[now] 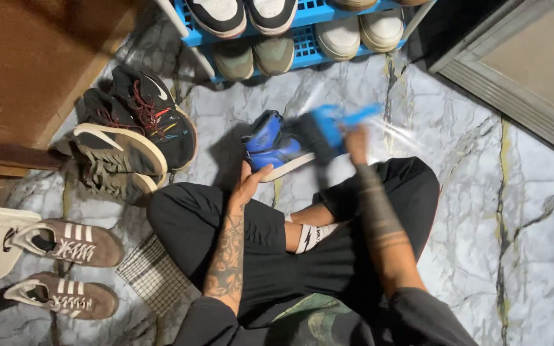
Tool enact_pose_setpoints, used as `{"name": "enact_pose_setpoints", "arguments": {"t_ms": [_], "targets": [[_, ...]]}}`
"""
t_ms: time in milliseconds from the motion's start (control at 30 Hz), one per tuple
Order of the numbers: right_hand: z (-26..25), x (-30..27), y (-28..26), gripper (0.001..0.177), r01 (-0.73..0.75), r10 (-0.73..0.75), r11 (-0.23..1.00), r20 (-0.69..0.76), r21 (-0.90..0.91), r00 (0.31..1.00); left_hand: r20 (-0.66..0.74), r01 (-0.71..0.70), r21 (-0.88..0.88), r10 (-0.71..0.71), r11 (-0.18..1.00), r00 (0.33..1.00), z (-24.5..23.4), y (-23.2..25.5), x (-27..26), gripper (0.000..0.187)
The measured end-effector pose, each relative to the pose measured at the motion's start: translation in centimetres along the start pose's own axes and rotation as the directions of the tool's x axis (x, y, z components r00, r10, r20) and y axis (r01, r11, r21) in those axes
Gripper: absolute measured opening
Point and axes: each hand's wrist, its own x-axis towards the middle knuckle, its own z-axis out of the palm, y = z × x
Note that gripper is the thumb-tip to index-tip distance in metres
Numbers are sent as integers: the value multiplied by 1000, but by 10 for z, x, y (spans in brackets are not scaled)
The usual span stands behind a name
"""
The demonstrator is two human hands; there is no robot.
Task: The person sits cross-legged on the floor and uses a blue brush to clean a blue and black sneaker. They scrub the upper, sides, and sole, briefly adjust the laces, and place the shoe on a blue plastic shoe rack. The person then picks up the other sneaker and continues brushing it.
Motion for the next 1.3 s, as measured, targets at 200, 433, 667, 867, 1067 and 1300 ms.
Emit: {"name": "enact_pose_setpoints", "arguments": {"t_ms": [200,433,667,867,1067,1300], "targets": [[-89,3,-121,20,58,248,875,-548,481,799,49,-15,-70,18,997,999,12,-34,14,76],[-36,-76,-248,20,329,-364,770,-47,547,930,87,8,17,-9,1000,996,21,-60,21,59],[-78,8,-64,23,-14,250,939,-655,343,713,133,54,-89,-42,995,990,18,-56,5,81],[-32,-89,-265,66,-61,109,924,-108,377,988,129,43,-185,-19,982,991,34,-73,20,61],[-14,-12,-123,58,13,68,914,-187,404,980,133,186,-150,-167,971,977,9,-26,18,92],[-85,1,-103,44,-67,277,923,-531,379,801,193,106,-189,-69,976,979,17,-52,19,86]]}}
